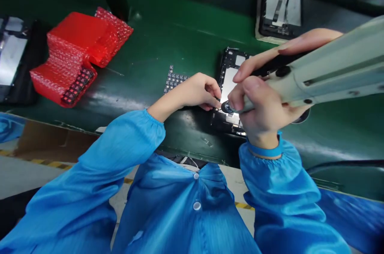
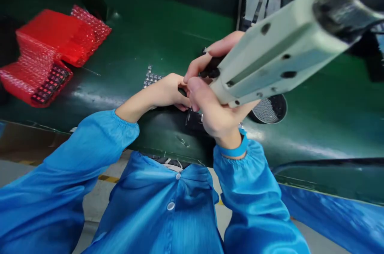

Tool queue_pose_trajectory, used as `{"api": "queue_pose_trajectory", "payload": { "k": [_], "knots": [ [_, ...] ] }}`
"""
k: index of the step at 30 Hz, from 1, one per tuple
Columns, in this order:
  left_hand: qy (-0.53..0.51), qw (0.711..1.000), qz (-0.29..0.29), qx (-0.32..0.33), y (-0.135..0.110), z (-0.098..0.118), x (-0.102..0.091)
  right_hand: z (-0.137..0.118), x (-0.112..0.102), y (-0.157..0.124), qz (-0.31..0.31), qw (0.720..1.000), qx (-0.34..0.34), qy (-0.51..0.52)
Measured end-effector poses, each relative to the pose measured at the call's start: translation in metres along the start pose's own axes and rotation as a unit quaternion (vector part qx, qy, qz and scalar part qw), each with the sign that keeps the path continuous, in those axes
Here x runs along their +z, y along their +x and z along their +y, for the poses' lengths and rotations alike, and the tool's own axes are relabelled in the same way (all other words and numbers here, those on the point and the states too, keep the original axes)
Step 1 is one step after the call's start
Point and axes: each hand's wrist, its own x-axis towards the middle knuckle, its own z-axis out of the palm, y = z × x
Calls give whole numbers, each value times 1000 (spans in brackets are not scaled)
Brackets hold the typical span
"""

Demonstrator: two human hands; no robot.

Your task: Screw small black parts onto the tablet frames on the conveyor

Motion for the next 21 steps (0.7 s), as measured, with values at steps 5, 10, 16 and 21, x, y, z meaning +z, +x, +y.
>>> {"api": "queue_pose_trajectory", "payload": {
  "k": [5,10,16,21],
  "knots": [
    [-1,1000,5,6,0,2,1,6,-5,-5,3,996,15,-93],
    [-5,1000,0,13,1,1,1,10,-5,-7,-16,997,20,-78],
    [7,1000,6,7,0,1,3,16,-3,-7,-27,998,-8,-52],
    [15,1000,7,3,-2,5,1,15,-2,-4,-30,996,3,-81]
  ]
}}
